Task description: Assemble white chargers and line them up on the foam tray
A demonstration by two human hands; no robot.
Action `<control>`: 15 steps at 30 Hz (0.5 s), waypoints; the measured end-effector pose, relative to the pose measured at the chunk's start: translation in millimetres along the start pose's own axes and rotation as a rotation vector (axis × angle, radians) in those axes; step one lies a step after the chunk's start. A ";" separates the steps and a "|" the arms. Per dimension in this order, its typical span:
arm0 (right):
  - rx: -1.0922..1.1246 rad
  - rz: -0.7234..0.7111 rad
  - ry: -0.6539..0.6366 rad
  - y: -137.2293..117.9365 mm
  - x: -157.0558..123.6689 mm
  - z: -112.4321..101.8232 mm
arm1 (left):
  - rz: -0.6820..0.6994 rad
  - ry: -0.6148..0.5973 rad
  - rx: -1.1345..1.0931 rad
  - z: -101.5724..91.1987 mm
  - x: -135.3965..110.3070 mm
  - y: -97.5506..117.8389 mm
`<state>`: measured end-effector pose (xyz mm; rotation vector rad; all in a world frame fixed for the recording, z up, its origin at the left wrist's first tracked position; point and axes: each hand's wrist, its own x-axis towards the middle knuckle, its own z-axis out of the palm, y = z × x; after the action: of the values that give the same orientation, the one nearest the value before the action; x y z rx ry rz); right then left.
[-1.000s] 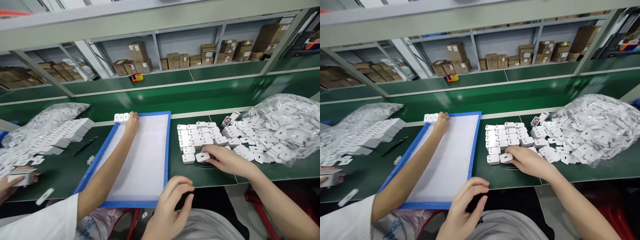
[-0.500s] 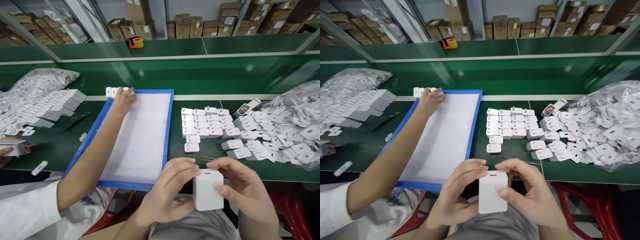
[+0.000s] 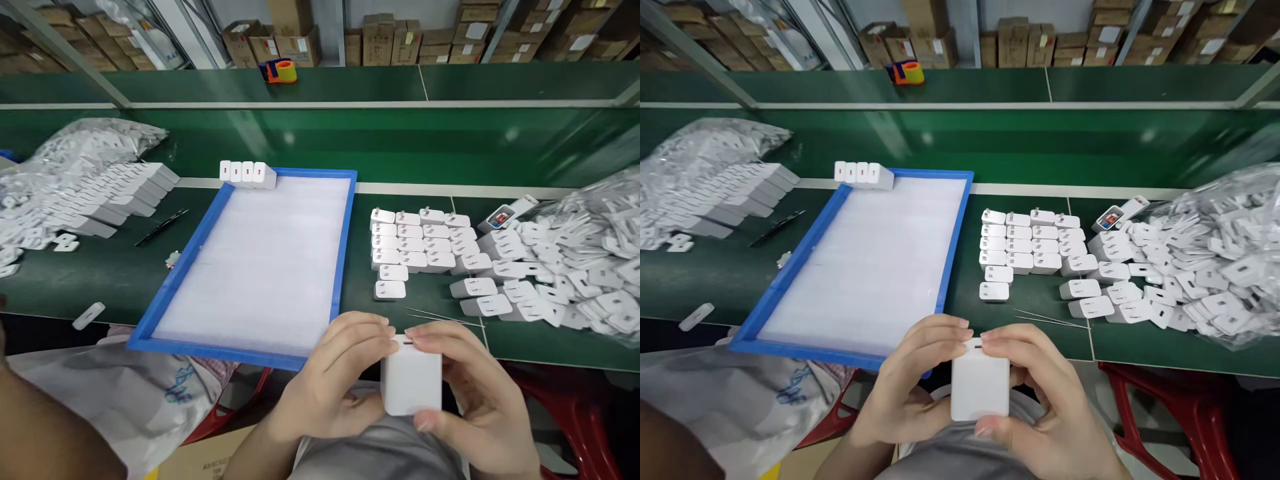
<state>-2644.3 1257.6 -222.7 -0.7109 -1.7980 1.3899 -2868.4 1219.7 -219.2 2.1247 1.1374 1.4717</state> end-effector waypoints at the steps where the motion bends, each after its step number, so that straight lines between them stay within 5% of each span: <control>1: -0.025 -0.015 -0.030 0.1 -0.2 -2.8 | 0.025 0.011 0.023 -0.3 -1.2 -0.3; 4: -0.048 -0.077 -0.102 2.4 -0.6 -8.3 | 0.104 0.031 0.133 -1.1 -4.8 -0.2; 9: 0.075 -0.160 0.033 8.4 1.3 0.4 | 0.221 0.055 0.317 -4.6 -3.4 2.7; 15: -0.139 -0.397 0.009 13.3 6.3 -1.7 | 0.247 0.043 0.387 -8.2 0.4 7.1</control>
<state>-2646.7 1266.9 -234.0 -0.3973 -1.9159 1.0054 -2872.6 1214.0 -210.9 2.5849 1.3018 1.5031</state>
